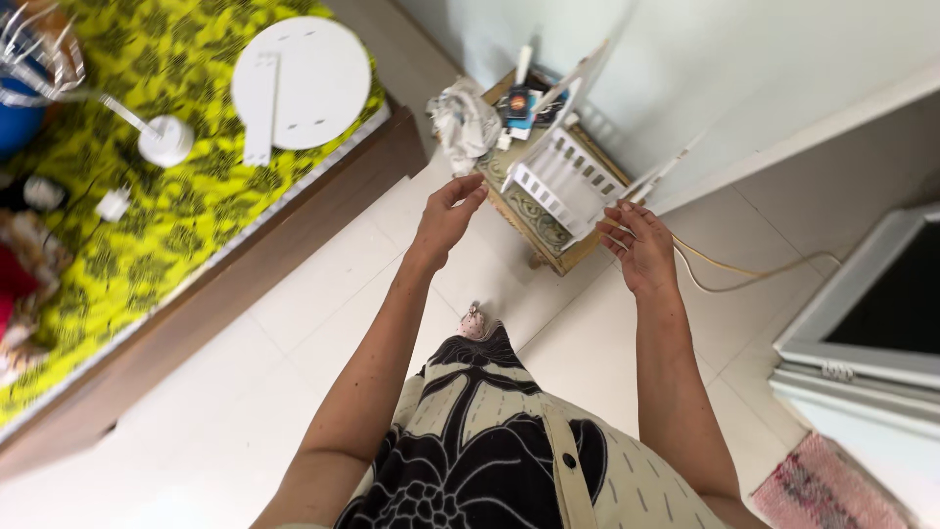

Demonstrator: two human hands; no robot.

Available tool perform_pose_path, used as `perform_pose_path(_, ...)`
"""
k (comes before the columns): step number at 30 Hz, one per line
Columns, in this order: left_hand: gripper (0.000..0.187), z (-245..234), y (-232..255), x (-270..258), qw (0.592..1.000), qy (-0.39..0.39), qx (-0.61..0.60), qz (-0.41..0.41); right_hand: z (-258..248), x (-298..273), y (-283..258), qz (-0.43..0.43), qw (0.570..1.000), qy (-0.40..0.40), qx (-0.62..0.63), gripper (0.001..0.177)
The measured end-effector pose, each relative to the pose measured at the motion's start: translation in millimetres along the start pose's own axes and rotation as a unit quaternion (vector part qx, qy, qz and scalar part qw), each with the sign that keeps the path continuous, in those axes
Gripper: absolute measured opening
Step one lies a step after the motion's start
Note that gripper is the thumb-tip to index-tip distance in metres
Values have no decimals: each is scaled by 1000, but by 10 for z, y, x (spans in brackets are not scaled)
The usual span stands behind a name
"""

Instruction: The person assembles a white plastic stool by hand. They pick up the seat and base components, align the legs with the seat, and press them together to form the stool, then place it on the floor.

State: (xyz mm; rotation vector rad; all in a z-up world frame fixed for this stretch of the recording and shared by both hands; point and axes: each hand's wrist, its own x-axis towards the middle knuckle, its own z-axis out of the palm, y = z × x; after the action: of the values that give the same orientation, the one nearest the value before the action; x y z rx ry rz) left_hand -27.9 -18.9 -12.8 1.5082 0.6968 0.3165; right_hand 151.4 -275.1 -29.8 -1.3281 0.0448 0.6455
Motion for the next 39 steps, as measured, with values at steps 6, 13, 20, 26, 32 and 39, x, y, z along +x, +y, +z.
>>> perform_pose_path(6, 52, -167, -69, -284, 999, 50, -4, -9, 185, 29, 95, 5, 999, -46, -13, 29)
perform_pose_path(13, 51, -447, -249, -554, 993, 109, -27, 22, 453, 142, 369, 20, 993, -117, -21, 26)
perform_pose_path(20, 53, -942, -257, -597, 986, 153, -52, 27, 1029, 157, 454, 38, 988, -138, -63, 22)
perform_pose_path(26, 54, -1751, -169, -508, 983, 173, -61, 20, 1817, 415, 787, 45, 976, -209, -33, 20)
perform_pose_path(32, 53, -2821, -275, -390, 976, 212, -44, 17, 2879, 501, 1213, 76, 975, -192, -81, 25)
perform_pose_path(39, 52, -3830, -401, -118, 976, 216, -34, 4, 3940, 447, 1544, 85, 973, -184, -106, 30)
